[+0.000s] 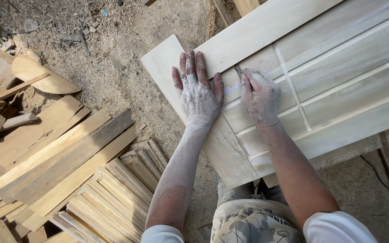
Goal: The person sands and scrapes a wooden door panel using a small scraper and a handheld orbital sander to smooth the surface and clean out the recessed grid patterns.
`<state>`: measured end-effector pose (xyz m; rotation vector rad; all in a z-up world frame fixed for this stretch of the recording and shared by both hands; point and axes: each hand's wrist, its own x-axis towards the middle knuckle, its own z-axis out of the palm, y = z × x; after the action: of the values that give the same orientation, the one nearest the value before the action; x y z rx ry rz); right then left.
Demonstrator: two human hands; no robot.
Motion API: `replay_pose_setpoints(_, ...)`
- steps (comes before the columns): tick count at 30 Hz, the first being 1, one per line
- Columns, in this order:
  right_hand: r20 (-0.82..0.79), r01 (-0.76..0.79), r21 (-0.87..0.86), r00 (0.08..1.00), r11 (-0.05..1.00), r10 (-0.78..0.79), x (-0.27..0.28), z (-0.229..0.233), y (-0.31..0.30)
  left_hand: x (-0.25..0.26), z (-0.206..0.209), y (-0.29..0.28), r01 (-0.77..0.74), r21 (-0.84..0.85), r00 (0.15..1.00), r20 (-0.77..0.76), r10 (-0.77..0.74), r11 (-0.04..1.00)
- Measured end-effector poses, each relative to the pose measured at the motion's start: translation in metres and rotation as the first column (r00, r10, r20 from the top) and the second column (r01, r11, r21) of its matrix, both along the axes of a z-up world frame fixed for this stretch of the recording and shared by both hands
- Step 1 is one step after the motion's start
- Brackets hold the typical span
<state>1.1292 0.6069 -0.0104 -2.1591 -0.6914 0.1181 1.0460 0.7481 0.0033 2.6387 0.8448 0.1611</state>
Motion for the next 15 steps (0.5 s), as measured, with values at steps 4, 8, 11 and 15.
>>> replay_pose_setpoints(4,0.037,0.046,0.004,0.998,0.999,-0.046,0.002,0.001,0.0,0.003,-0.001,0.001,0.005,0.003,1.0,-0.015,-0.005,1.0)
replay_pose_setpoints(8,0.12,0.031,-0.008,0.992,1.0,-0.029,-0.005,-0.004,0.006,0.001,-0.002,0.002,-0.004,0.016,1.0,-0.018,0.005,1.0)
replay_pose_setpoints(11,0.051,0.054,-0.012,0.997,0.998,-0.053,-0.006,-0.003,0.004,0.0,-0.002,0.001,-0.005,0.006,1.0,-0.017,0.006,1.0)
replay_pose_setpoints(15,0.133,0.074,-0.082,0.989,0.994,-0.063,-0.01,0.002,0.011,0.001,0.0,0.002,0.009,-0.002,0.998,-0.055,-0.009,1.0)
